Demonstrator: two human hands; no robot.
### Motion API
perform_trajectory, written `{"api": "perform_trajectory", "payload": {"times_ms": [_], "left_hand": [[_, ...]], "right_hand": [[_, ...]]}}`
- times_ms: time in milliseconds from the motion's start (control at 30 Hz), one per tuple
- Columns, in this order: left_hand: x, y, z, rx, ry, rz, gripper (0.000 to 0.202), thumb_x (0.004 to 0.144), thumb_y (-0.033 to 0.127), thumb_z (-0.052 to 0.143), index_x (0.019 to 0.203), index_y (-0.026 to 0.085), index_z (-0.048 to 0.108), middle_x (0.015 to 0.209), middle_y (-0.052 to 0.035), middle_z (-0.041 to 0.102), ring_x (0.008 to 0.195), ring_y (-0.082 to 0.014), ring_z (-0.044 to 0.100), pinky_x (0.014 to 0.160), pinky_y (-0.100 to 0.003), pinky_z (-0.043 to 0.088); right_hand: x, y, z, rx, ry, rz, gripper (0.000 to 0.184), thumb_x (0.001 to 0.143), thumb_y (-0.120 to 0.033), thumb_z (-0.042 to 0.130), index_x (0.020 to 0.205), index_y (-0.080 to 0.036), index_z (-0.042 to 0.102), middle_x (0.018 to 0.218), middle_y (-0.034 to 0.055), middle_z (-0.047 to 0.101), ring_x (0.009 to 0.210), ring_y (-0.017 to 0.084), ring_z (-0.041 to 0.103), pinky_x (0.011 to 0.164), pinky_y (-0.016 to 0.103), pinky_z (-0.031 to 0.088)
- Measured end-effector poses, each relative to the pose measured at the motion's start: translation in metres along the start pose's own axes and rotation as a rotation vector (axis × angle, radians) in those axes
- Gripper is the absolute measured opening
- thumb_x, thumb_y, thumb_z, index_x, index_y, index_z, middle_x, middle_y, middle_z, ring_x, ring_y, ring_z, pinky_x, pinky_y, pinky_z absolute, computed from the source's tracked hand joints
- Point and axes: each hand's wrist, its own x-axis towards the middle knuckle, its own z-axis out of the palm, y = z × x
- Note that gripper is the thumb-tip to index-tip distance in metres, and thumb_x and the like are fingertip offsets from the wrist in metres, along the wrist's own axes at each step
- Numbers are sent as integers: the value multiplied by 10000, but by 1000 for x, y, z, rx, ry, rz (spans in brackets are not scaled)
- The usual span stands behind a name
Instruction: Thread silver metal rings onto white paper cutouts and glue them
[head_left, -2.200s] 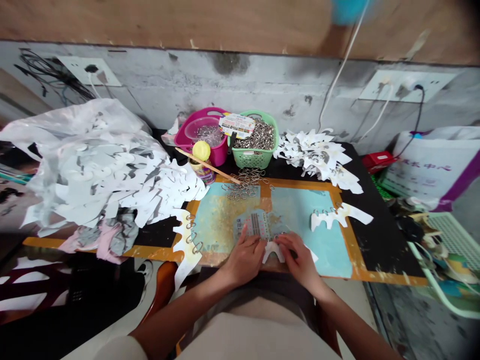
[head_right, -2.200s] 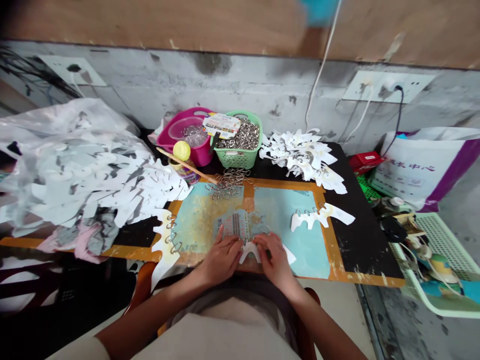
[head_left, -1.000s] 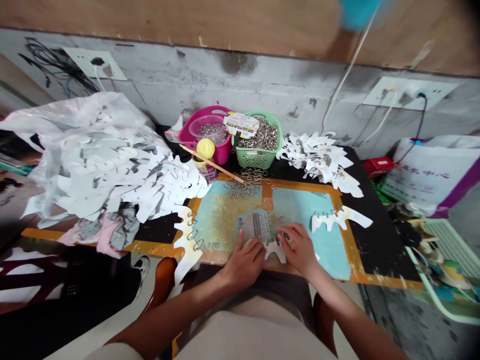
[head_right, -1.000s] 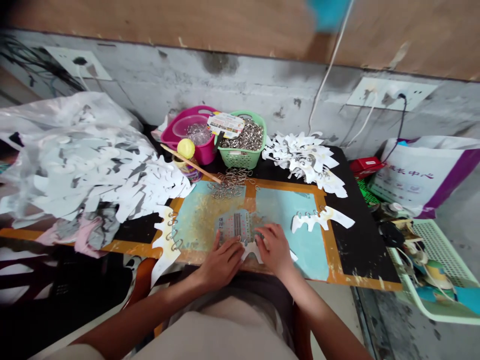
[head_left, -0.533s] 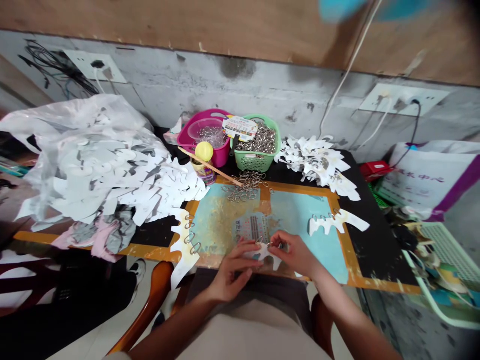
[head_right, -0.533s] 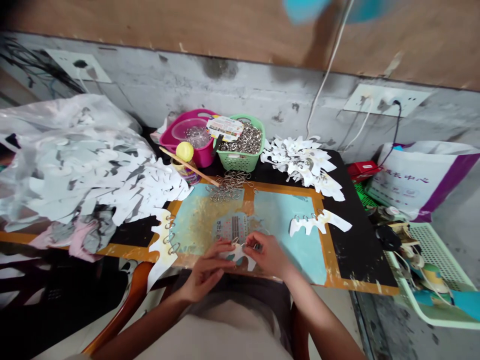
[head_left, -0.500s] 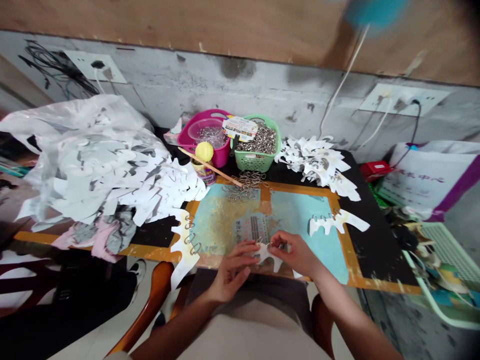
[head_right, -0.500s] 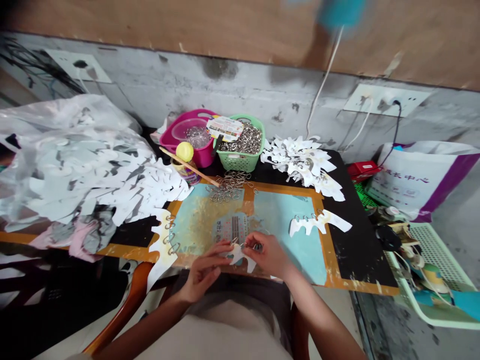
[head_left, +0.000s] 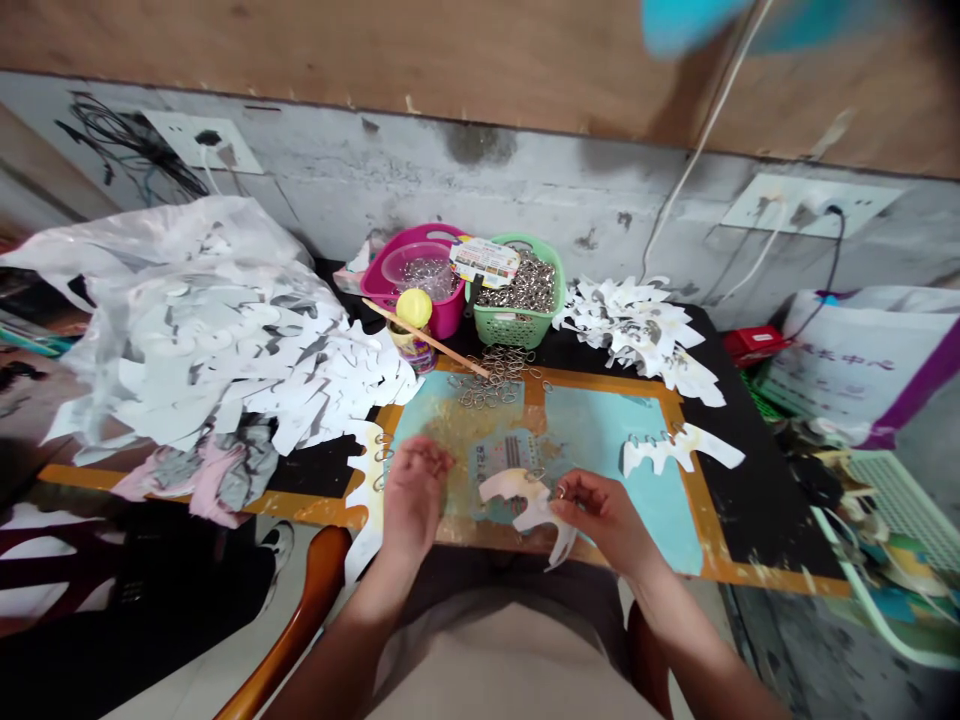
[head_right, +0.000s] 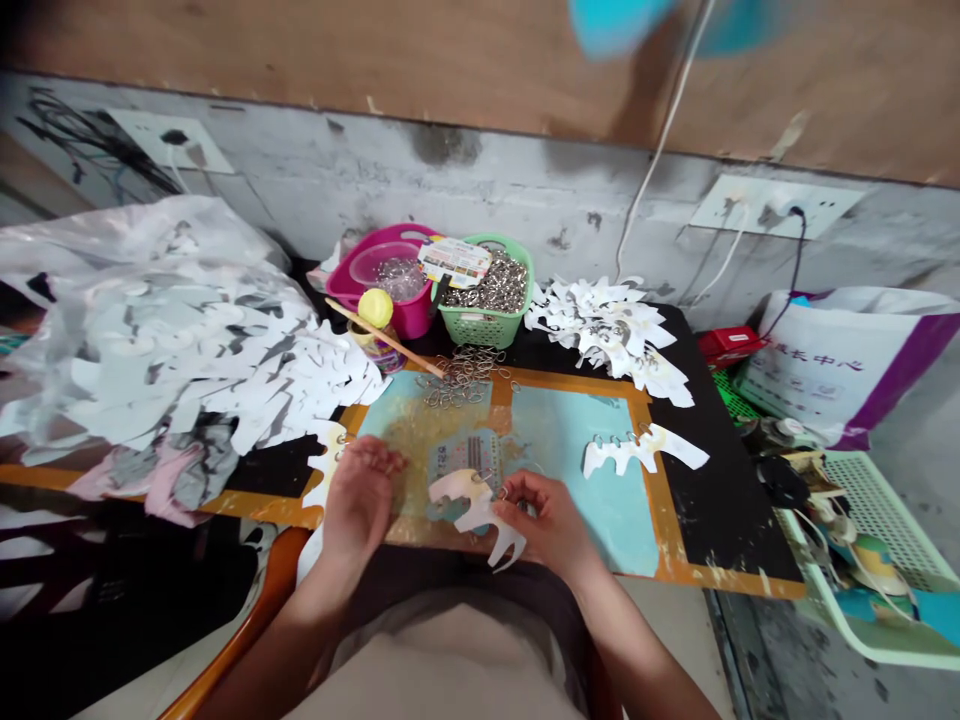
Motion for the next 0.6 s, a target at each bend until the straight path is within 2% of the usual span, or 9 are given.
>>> {"api": "perform_trajectory", "payload": {"times_ms": [67,100,133,200,267,333,433,500,600], "left_hand": [[-17,0,8,155,-170,-108,252,770,387,760,782,149,681,716,-19,624,684,-128,576,688,-230,484],[-27,-2,16,236,-306,-228,278,751,395,778,777,134,684,724,-33,636,695,-140,585,675,-234,480],[-36,-5,24,258,-395,-340,333,734,435,784,826,131,683,729,-35,635,691,-153,592,668,-252,488],[-50,-12,41,223,-383,-453,432,709,512,781,880,142,640,711,-12,604,620,-131,560,608,-257,489],[-52,-17,55,211,-266,-466,446,720,550,758,787,153,568,642,30,530,526,-82,477,516,-220,454],[-45,-18,64,250,-197,-439,464,735,554,745,695,156,510,602,44,482,507,-64,444,469,-186,427],[-35,-13,67,310,-222,-416,482,714,549,766,649,145,511,602,31,489,565,-80,504,502,-182,482],[-33,-11,66,308,-256,-473,488,697,565,773,678,148,519,596,40,476,566,-89,524,516,-213,531],[-37,-12,62,302,-289,-535,471,731,589,731,750,163,531,592,54,456,525,-88,506,478,-249,553]], "right_hand": [[-4,0,-1,2,27,-21,221,794,-370,753,789,-187,630,711,-17,595,683,133,553,628,236,413],[-5,0,0,-1,42,-33,210,802,-365,750,802,-192,632,722,-16,596,697,136,555,638,237,418],[-6,1,2,-6,59,-43,201,809,-362,746,811,-196,633,731,-15,599,707,138,557,646,239,423],[-7,2,6,-24,87,-63,197,818,-362,741,806,-200,630,745,-9,609,721,144,564,662,246,440],[-7,3,8,-26,82,-89,203,836,-386,718,820,-199,641,770,8,629,737,158,582,679,261,466],[-8,2,7,-21,79,-136,230,878,-426,656,933,-203,665,856,42,660,797,184,613,707,288,498],[-9,-3,1,-181,190,-260,282,899,-400,630,1130,-238,645,1028,76,665,944,221,625,810,342,520],[-9,-8,-1,-395,249,-374,232,884,-331,661,1106,-263,671,1050,74,649,992,229,612,866,363,508],[-8,-14,0,-581,214,-509,118,900,-267,641,993,-266,714,979,70,633,947,220,609,818,350,515]]}}
